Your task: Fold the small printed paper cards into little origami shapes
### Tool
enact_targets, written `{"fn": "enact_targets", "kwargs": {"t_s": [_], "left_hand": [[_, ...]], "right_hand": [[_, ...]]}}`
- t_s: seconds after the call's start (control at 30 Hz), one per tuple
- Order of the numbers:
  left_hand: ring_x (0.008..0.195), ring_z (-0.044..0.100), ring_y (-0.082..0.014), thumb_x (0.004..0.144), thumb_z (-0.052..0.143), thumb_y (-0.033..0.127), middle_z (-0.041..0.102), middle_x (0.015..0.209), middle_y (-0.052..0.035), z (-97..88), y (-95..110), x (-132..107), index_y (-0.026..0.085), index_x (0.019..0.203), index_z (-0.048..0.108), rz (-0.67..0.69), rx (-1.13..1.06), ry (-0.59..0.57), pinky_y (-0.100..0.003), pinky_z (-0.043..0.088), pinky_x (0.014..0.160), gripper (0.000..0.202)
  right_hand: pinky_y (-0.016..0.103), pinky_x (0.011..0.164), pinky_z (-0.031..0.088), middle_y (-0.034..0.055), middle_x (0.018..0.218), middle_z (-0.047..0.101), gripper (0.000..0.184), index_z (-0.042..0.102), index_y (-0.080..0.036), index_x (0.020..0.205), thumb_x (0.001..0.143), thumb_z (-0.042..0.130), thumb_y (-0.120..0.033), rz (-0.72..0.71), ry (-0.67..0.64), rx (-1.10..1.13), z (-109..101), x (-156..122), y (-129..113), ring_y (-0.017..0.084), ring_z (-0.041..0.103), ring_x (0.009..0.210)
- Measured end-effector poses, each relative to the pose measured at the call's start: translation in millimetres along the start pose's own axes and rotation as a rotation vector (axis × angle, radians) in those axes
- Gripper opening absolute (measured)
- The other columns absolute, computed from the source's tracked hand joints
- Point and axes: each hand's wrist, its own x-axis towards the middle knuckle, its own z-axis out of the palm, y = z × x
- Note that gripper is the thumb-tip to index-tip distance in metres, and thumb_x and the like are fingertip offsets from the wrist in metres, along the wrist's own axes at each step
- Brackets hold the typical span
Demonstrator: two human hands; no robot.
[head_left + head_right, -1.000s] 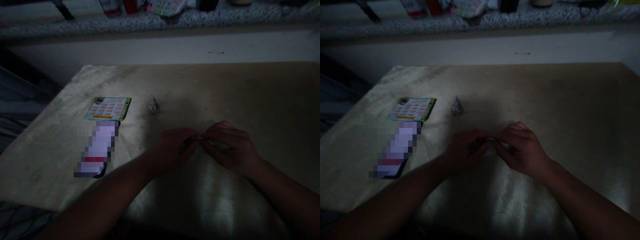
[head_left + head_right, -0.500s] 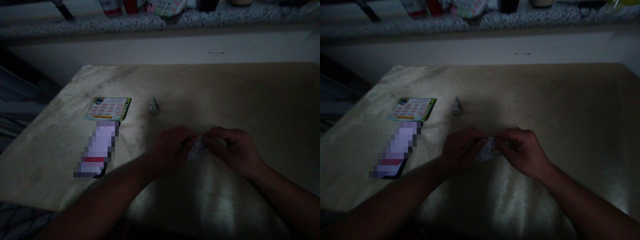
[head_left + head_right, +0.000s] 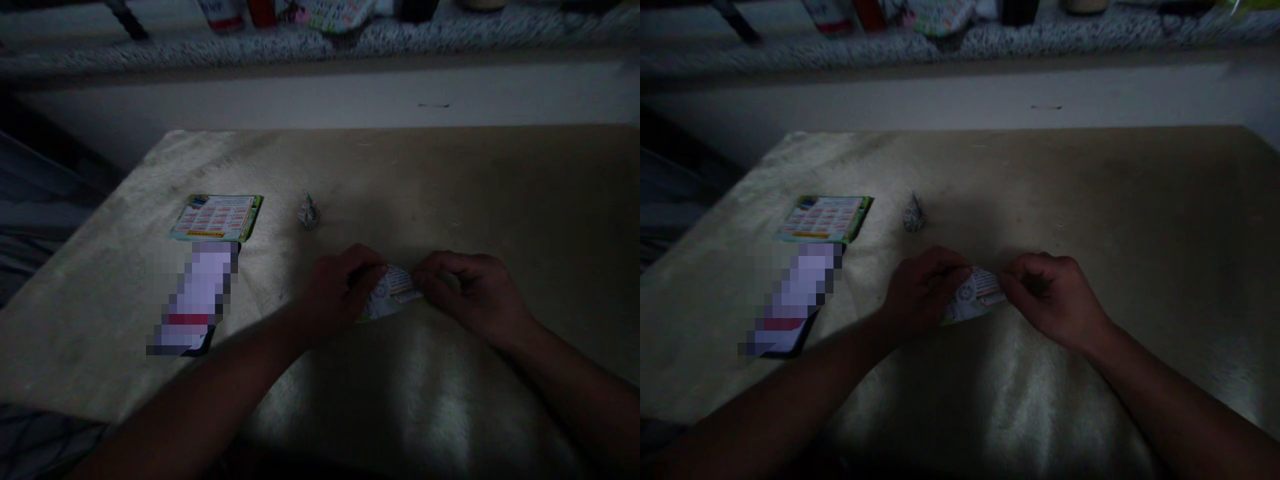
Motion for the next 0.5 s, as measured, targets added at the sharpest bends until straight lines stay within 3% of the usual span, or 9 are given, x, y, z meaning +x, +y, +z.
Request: {"fn": "enact_targets", "kwargs": {"t_s": [0.1,0.2,0.5], "left_hand": [[0.065,0.065,-0.0073,0.096,0.057,0.021,0.070,0.078,0.0023,5.8,2.6,-0.8,0.017,0.095,0.064,0.079,0.009,-0.089,-0.017,0.049,0.062,0.008],[0.067,0.066,-0.0088,0.099,0.052,0.021,0.070,0.081,0.0002,11.5,4.0,-2.5,0.016,0.097,0.062,0.160,0.044,-0.102,-0.019,0.050,0.064,0.012],[0.063,0.063,-0.0094,0.095,0.053,0.013,0.069,0.077,-0.0010,8.0,0.7,-4.4,0.016,0.100,0.060,0.323,0.131,0.085,-0.020,0.049,0.060,0.010]], "right_hand": [[0.023,0.046,0.048,0.0009,0.066,0.070,0.013,0.068,-0.020,0.076,0.087,0.062,-0.020,-0.002,0.046,0.007,6.0,-0.1,-5.1,0.014,0.064,0.053],[0.022,0.048,0.049,0.0005,0.064,0.069,0.011,0.068,-0.020,0.074,0.084,0.063,-0.018,-0.017,0.081,-0.008,9.6,0.0,-8.8,0.013,0.063,0.053],[0.023,0.052,0.051,-0.0002,0.065,0.071,0.013,0.066,-0.021,0.073,0.084,0.064,-0.017,-0.013,0.119,-0.038,4.9,-0.1,-4.9,0.013,0.065,0.054]]}}
